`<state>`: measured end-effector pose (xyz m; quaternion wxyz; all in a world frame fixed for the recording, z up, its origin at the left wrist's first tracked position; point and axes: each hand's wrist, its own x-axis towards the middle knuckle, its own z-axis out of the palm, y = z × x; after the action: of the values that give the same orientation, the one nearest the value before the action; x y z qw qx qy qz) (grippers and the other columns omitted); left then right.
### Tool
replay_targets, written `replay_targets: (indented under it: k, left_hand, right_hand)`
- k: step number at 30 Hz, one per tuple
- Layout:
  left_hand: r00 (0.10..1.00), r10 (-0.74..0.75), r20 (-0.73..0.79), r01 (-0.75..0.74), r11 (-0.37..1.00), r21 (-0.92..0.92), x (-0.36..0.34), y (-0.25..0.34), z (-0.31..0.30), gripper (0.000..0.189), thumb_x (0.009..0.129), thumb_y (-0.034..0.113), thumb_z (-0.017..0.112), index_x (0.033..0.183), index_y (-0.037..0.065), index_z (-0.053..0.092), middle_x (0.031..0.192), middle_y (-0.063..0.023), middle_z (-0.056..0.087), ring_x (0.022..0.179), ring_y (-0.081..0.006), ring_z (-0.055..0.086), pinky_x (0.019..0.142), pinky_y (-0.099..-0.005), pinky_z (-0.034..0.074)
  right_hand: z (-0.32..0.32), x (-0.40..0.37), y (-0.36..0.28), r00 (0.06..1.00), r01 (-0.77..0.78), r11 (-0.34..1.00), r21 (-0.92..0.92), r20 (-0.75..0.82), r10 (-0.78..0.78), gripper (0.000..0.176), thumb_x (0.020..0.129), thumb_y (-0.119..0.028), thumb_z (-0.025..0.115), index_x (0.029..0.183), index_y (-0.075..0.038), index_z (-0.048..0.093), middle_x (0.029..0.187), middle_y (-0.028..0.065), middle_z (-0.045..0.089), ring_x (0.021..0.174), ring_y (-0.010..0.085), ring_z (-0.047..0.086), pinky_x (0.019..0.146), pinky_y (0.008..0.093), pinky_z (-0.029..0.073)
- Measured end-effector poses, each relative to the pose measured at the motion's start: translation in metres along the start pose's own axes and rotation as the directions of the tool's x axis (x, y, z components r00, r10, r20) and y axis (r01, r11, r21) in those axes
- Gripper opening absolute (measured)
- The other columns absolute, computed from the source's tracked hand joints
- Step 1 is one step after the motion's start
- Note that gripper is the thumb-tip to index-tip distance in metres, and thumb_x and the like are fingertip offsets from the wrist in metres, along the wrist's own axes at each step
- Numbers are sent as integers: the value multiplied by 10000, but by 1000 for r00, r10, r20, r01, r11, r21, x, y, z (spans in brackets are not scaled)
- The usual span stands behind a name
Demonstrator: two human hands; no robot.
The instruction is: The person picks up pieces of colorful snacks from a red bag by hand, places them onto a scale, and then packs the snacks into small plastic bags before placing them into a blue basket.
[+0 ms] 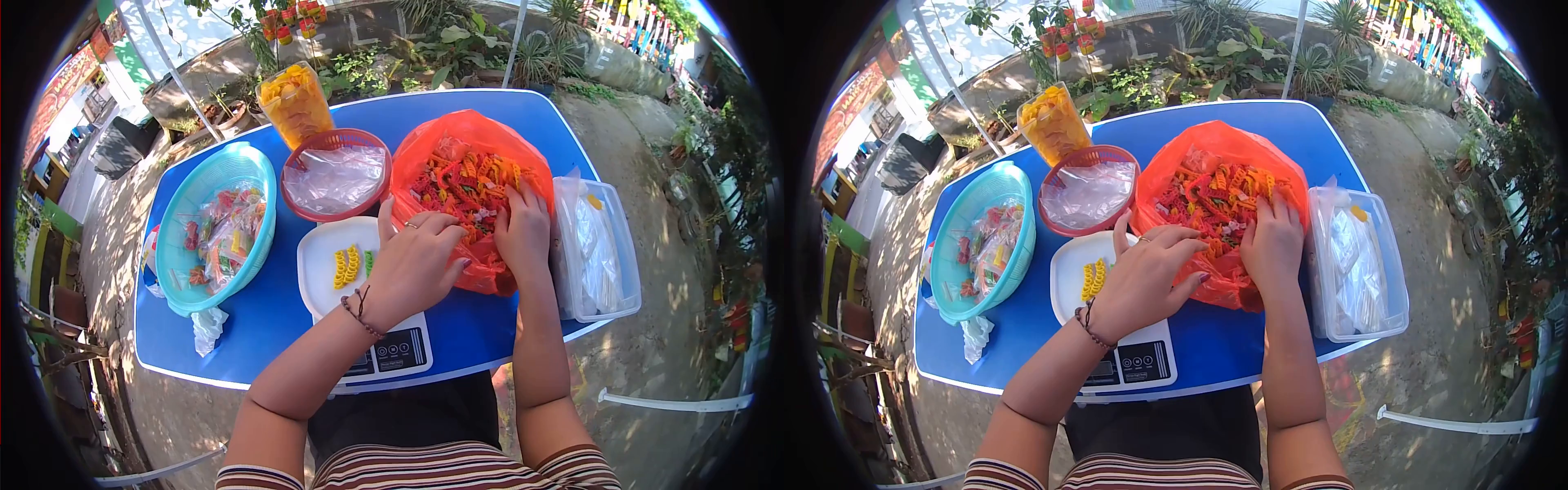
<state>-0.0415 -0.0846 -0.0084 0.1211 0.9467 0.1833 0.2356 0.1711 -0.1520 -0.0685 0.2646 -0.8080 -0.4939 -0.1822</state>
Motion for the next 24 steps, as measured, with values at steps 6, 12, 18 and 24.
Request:
replay_targets:
  k: [6,12,18,24]
  left_hand:
    - [999,-19,-39,25,990,139,30,-21,18,300,879,185,653,1165,107,698,1195,-82,668,1162,-249,629,1134,-620,231]
    - [994,-111,21,105,974,202,64,-43,31,297,894,186,620,1168,110,708,1267,-122,652,1147,-289,639,1017,-476,391]
    - [983,-149,108,111,947,300,67,-49,30,292,902,217,633,1147,87,724,1244,-125,674,1125,-285,649,957,-439,418]
    - [993,-114,26,108,981,158,57,-52,21,316,893,226,678,1154,53,720,1209,-139,693,1125,-296,649,991,-435,435]
  right_hand:
    - [-4,-1,-18,989,146,973,180,-10,-147,317,852,-65,627,1152,3,705,1284,159,662,1129,338,639,1026,452,450]
    - [-7,-5,-26,975,190,930,315,50,-216,266,831,-40,623,1070,-15,738,1164,131,716,1078,313,671,990,429,458]
    - [-7,-1,-12,1000,19,967,253,18,-24,295,814,-86,645,1085,-7,734,1220,146,685,1128,308,645,1017,443,437]
    - [-15,-3,-10,998,30,981,193,55,-41,263,807,-76,656,1044,2,738,1276,167,655,1177,335,619,1055,453,421]
